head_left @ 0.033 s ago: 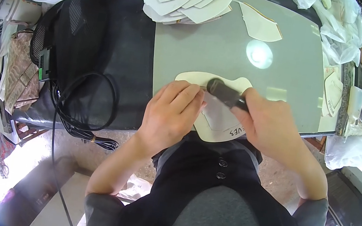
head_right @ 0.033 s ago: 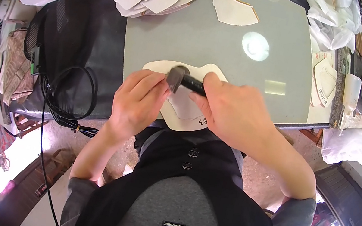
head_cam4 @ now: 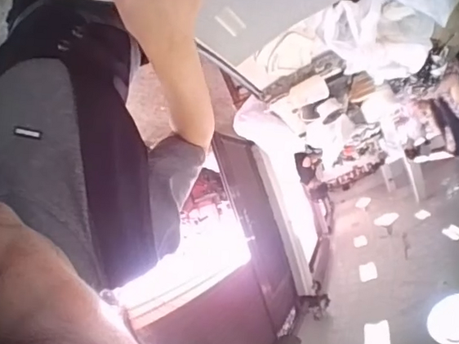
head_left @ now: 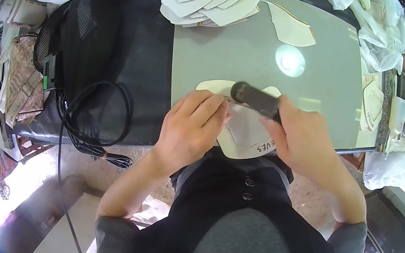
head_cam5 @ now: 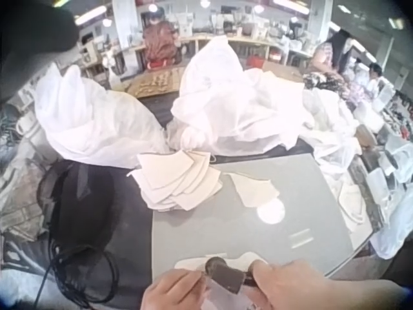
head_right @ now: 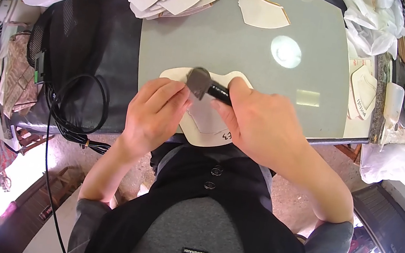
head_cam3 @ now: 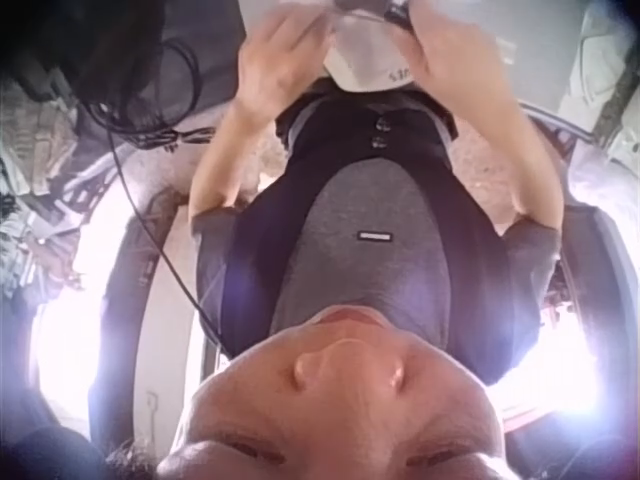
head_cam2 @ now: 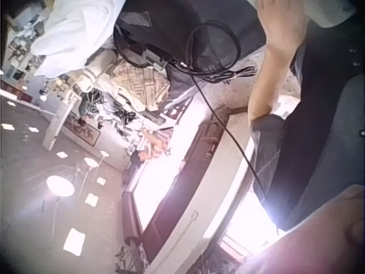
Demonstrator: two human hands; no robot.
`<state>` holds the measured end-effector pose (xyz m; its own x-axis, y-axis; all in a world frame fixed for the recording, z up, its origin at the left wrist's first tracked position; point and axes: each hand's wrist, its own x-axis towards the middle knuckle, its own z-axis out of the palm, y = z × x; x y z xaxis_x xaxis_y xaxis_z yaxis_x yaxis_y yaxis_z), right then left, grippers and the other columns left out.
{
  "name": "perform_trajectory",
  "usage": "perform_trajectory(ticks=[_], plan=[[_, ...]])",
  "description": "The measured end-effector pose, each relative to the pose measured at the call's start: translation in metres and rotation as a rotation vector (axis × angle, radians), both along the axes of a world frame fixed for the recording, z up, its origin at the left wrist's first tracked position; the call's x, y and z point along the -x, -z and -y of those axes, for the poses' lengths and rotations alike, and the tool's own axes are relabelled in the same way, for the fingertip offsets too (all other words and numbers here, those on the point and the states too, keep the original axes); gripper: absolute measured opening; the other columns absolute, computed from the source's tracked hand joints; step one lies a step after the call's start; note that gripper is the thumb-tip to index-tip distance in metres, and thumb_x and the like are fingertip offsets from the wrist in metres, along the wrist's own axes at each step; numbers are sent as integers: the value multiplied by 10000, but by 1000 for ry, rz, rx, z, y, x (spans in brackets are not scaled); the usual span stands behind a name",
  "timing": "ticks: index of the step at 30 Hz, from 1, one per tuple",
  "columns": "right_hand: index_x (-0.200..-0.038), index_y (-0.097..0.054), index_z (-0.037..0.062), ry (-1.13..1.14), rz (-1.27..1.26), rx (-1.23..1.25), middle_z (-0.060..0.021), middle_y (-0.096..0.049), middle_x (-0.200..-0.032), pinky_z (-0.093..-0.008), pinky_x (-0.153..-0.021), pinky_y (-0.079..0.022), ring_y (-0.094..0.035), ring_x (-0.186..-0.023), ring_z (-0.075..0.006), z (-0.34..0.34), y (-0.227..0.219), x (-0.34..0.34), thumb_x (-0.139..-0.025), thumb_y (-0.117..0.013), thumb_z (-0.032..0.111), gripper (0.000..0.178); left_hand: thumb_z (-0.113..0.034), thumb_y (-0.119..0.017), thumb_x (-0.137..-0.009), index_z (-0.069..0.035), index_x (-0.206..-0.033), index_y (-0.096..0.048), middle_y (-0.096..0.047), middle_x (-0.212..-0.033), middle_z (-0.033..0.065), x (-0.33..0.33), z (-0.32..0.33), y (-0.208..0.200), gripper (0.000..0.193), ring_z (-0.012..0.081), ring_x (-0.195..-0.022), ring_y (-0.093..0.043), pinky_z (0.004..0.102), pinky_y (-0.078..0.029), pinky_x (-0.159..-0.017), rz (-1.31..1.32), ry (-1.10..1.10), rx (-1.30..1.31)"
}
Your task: Hammering the seams of shoe upper components on a workbench to flatten and bond them.
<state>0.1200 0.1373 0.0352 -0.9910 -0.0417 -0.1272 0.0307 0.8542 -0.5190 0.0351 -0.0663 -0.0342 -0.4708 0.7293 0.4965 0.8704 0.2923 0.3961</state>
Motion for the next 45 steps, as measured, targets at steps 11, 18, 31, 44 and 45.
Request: perform_trajectory(ticks=[11,18,31,44,45], plan=[[-839,-480,-1,-86,111,-109,-154,-589,-618,-440,-494,-455,-594,-547,-375,4,0,4,-964,-573,295,334,-16,-796,-670,6,-878,-659,-647,-927,94,-1,5,0,250,288,-850,-636,367,-540,-704,54,11,-61],[-862,-503,-15,-167,111,-128,-165,-609,-636,-452,-502,-463,-607,-558,-382,-1,-1,21,-954,-568,292,327,-118,-844,-703,-25,-1044,-582,-641,-894,111,5,6,11,440,290,-819,-633,359,-524,-684,144,-95,-155],[-994,-568,38,76,-2,27,-209,-674,-798,-531,-655,-522,-662,-723,-416,25,27,-25,-996,-434,463,445,-199,-747,-820,-62,-1030,-698,-672,-992,141,-17,11,-4,256,340,-933,-621,449,-494,-829,50,-92,-71],[-1016,-539,31,299,-85,-118,-163,-669,-925,-482,-697,-546,-671,-846,-375,6,40,-1,-959,-541,340,314,-254,-613,-931,48,-1170,-630,-638,-1131,251,-21,8,0,386,441,-1066,-575,488,-470,-926,-71,-370,-105],[-1014,-553,45,291,-212,-218,-140,-649,-957,-465,-724,-536,-655,-906,-344,5,55,3,-941,-569,331,296,-263,-602,-942,69,-1240,-573,-588,-1230,266,-26,4,-10,447,467,-1145,-528,500,-431,-985,-103,-357,-202]])
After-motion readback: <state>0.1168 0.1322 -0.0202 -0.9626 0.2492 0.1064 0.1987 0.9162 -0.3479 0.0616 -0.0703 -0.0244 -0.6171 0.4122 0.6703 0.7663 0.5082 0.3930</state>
